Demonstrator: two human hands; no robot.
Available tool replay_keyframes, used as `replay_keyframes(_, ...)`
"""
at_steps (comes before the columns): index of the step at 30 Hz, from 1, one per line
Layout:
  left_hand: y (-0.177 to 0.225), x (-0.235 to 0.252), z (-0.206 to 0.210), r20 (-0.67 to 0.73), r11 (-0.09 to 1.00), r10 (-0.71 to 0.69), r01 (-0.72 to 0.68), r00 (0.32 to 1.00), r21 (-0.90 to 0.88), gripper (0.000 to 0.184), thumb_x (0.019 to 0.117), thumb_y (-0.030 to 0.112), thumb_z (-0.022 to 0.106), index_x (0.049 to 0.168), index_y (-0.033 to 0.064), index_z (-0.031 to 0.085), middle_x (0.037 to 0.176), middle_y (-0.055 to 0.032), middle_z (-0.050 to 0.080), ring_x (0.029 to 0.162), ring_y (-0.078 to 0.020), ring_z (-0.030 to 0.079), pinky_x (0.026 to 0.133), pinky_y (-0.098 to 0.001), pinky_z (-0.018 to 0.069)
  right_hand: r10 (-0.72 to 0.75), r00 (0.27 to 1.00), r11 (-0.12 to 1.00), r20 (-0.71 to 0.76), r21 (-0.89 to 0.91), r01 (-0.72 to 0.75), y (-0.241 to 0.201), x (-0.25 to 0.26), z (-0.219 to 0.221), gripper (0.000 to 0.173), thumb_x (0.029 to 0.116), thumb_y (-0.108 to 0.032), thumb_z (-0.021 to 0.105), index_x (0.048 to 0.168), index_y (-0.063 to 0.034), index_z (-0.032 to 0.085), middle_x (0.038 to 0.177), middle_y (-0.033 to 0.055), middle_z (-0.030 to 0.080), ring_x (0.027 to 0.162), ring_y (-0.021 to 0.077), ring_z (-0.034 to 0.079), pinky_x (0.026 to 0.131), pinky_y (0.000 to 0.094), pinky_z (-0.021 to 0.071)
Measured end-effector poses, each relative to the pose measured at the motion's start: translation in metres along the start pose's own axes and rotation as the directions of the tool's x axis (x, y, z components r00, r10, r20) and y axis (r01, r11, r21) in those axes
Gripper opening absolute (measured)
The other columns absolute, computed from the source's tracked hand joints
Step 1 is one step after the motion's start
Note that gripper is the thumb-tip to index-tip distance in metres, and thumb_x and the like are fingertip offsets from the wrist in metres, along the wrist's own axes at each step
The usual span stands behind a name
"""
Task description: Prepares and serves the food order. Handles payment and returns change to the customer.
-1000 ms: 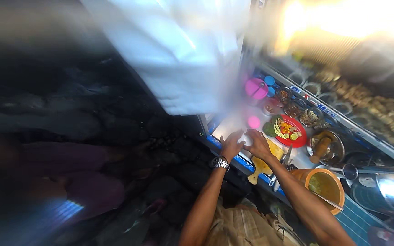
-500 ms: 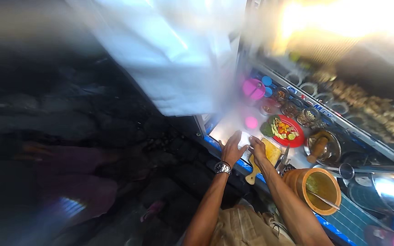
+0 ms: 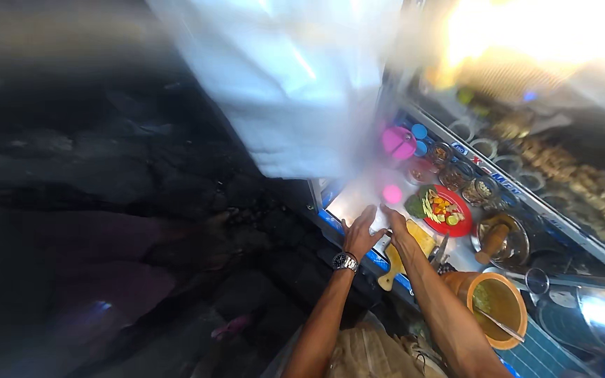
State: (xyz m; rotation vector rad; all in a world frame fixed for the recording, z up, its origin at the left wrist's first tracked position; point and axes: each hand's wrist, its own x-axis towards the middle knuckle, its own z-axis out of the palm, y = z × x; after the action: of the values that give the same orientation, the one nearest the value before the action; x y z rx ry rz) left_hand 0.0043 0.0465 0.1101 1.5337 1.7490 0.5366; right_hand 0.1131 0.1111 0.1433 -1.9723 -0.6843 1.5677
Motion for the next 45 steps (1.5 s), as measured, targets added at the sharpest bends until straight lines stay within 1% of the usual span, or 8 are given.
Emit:
replay_keyframes(5, -0.004, 0.001, 0.002, -0.015, 1.0, 0.01, -0.01, 1.0, -0.026, 0.073, 0.0964, 0.056, 0.061, 0.159, 0.0265, 0.039, 0.165, 0.0093, 0.034, 0.151, -0.0181, 0.036, 0.117, -0.0747, 0.0103, 0.12, 0.992, 0.992, -0.029, 0.045, -0.119, -0.014, 0.0, 0.003, 0.048, 0.0959, -0.033, 0.071, 0.13, -0.0018, 0.058, 0.126, 0.0202, 0.06, 0.11, 0.0293, 0.058, 0.089, 0.0465, 0.0495)
replay_keyframes(8, -0.004, 0.001, 0.004, -0.021, 1.0, 0.019, -0.02, 1.0, -0.009, 0.073, 0.096, 0.058, 0.06, 0.159, 0.0275, 0.039, 0.165, 0.0099, 0.035, 0.15, -0.0186, 0.037, 0.116, -0.0743, 0.0117, 0.196, 0.98, 0.979, 0.044, 0.042, -0.198, -0.015, 0.01, -0.01, 0.056, 0.0949, -0.035, 0.072, 0.138, -0.0051, 0.053, 0.134, 0.0187, 0.057, 0.116, 0.0287, 0.057, 0.094, 0.0444, 0.049)
replay_keyframes(15, -0.007, 0.0, 0.007, -0.051, 0.999, 0.032, -0.032, 0.998, -0.013, 0.073, 0.0956, 0.059, 0.06, 0.158, 0.0286, 0.04, 0.164, 0.0101, 0.036, 0.148, -0.0191, 0.04, 0.116, -0.0746, 0.0122, 0.063, 0.993, 0.988, 0.102, 0.134, -0.077, 0.01, 0.02, -0.02, 0.042, 0.098, -0.032, 0.07, 0.134, -0.011, 0.062, 0.131, 0.0147, 0.061, 0.115, 0.0267, 0.059, 0.092, 0.0451, 0.0503)
replay_keyframes(27, -0.012, 0.001, 0.014, -0.085, 0.997, 0.054, -0.058, 0.995, -0.052, 0.073, 0.095, 0.059, 0.061, 0.158, 0.0279, 0.042, 0.164, 0.0096, 0.038, 0.148, -0.0184, 0.04, 0.117, -0.0725, 0.0139, -0.139, 0.975, 0.952, 0.175, 0.293, 0.084, 0.049, 0.015, -0.038, 0.043, 0.105, -0.017, 0.058, 0.146, -0.0068, 0.051, 0.135, 0.0152, 0.058, 0.109, 0.0213, 0.063, 0.09, 0.0366, 0.0561)
replay_keyframes(35, -0.015, 0.002, 0.017, -0.129, 0.995, 0.067, -0.076, 0.989, -0.061, 0.072, 0.0944, 0.057, 0.064, 0.157, 0.0265, 0.044, 0.162, 0.0086, 0.04, 0.147, -0.0183, 0.041, 0.118, -0.0711, 0.016, -0.206, 0.96, 0.908, 0.189, 0.403, 0.116, 0.057, 0.022, -0.037, 0.044, 0.1032, -0.005, 0.057, 0.146, -0.0045, 0.047, 0.122, 0.0131, 0.061, 0.098, 0.0186, 0.065, 0.085, 0.0351, 0.0582)
replay_keyframes(40, -0.017, 0.002, 0.018, -0.159, 0.997, 0.082, -0.083, 0.984, -0.003, 0.074, 0.0927, 0.058, 0.065, 0.157, 0.0281, 0.043, 0.162, 0.0095, 0.041, 0.147, -0.0166, 0.042, 0.118, -0.0703, 0.0171, -0.302, 0.942, 0.943, 0.148, 0.192, 0.273, 0.04, 0.014, -0.039, 0.045, 0.0988, -0.005, 0.065, 0.142, -0.0024, 0.053, 0.125, 0.0173, 0.063, 0.103, 0.0226, 0.065, 0.086, 0.0376, 0.0566)
replay_keyframes(43, -0.012, 0.001, 0.015, -0.152, 0.998, 0.062, -0.06, 0.986, 0.014, 0.074, 0.0926, 0.059, 0.065, 0.157, 0.0285, 0.043, 0.162, 0.0099, 0.041, 0.147, -0.0167, 0.042, 0.119, -0.0703, 0.0155, -0.359, 0.914, 0.931, 0.189, -0.004, 0.366, 0.021, 0.015, -0.034, 0.038, 0.1048, -0.023, 0.06, 0.135, -0.0003, 0.061, 0.129, 0.0197, 0.064, 0.114, 0.0268, 0.064, 0.095, 0.045, 0.0535)
replay_keyframes(45, -0.01, 0.001, 0.012, -0.148, 0.999, 0.051, -0.048, 0.988, 0.025, 0.074, 0.0926, 0.058, 0.065, 0.157, 0.0281, 0.044, 0.161, 0.0092, 0.042, 0.146, -0.0176, 0.043, 0.119, -0.0706, 0.0159, -0.346, 0.914, 0.924, 0.21, -0.092, 0.371, 0.012, 0.021, -0.025, 0.035, 0.1053, -0.03, 0.059, 0.124, -0.0017, 0.069, 0.118, 0.018, 0.069, 0.107, 0.0254, 0.065, 0.091, 0.0455, 0.0533)
